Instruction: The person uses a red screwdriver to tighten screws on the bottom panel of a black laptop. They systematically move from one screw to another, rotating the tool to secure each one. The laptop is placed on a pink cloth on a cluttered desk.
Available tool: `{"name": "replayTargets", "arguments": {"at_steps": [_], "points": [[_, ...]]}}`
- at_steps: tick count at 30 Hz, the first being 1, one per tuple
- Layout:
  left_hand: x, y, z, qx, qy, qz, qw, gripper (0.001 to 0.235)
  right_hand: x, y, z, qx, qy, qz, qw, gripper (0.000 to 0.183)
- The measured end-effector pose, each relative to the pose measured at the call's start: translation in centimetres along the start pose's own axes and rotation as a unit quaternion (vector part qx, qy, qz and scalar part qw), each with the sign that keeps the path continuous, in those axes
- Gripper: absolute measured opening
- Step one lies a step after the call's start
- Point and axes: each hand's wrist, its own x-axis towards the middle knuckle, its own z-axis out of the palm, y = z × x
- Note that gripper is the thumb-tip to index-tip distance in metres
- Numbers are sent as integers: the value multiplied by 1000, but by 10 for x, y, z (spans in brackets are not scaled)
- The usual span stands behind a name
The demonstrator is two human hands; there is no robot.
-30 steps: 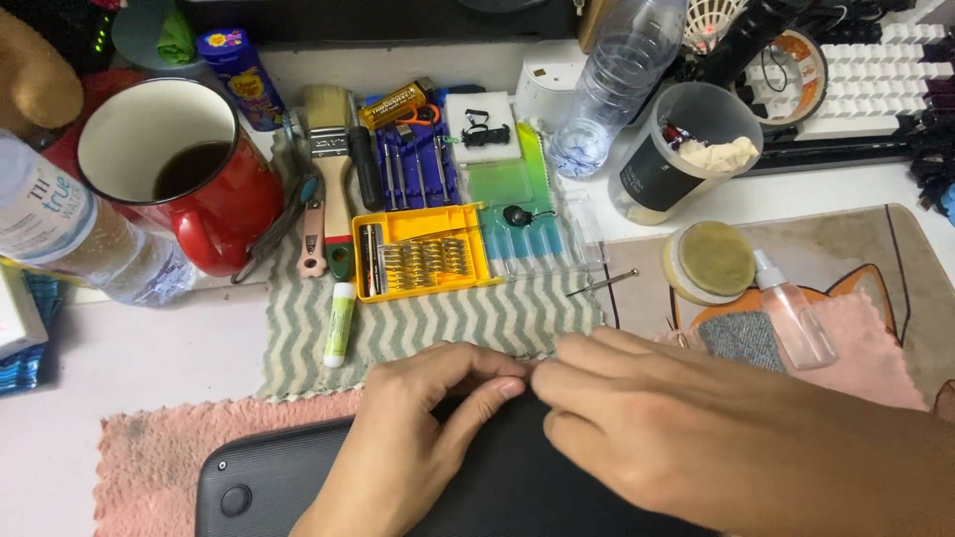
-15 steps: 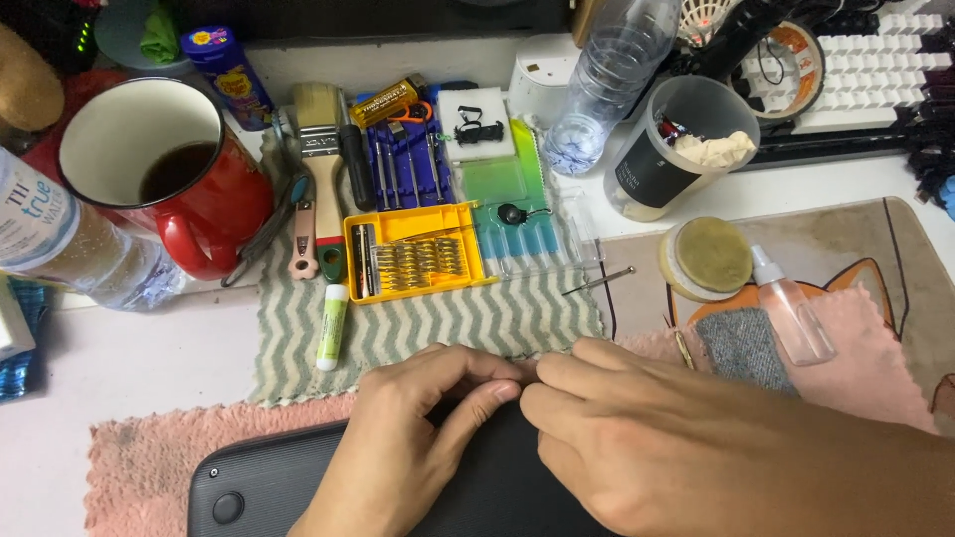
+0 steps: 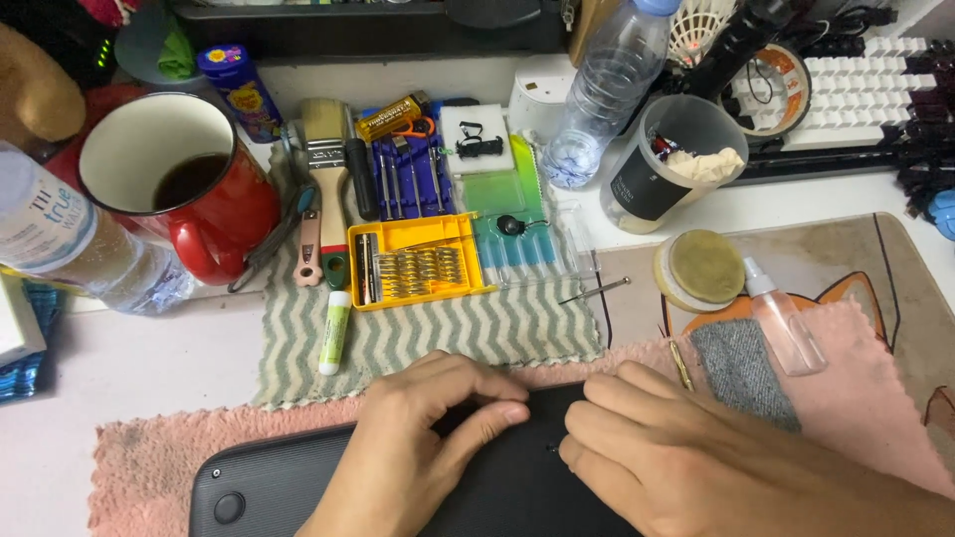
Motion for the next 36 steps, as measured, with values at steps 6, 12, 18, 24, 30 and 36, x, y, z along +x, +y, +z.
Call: {"name": "replayTargets", "arguments": {"at_steps": [6,12,18,24,30,36], "points": [[-2,-2,1,-54,-26,-14,998,14,-6,8,-25,-52,89,-98,990,25],[0,-2,-2,-38,-43,-30,998,15,-23,33,-12,-127,195,75,970,15],[0,-3,0,-32,-76,-10,997,18,-15,59,40,19,408,194,892,6],[-4,-1,2,-46,-64,-5,997,15,-15,49,42,18,394,189,899,16],[-8,0,10,-5,-41,38,998,21,-5,-14,26,158,349,118,916,16],[-7,11,13,64,-46,143,987,17,5,-30,40,305,302,223,875,6]]}}
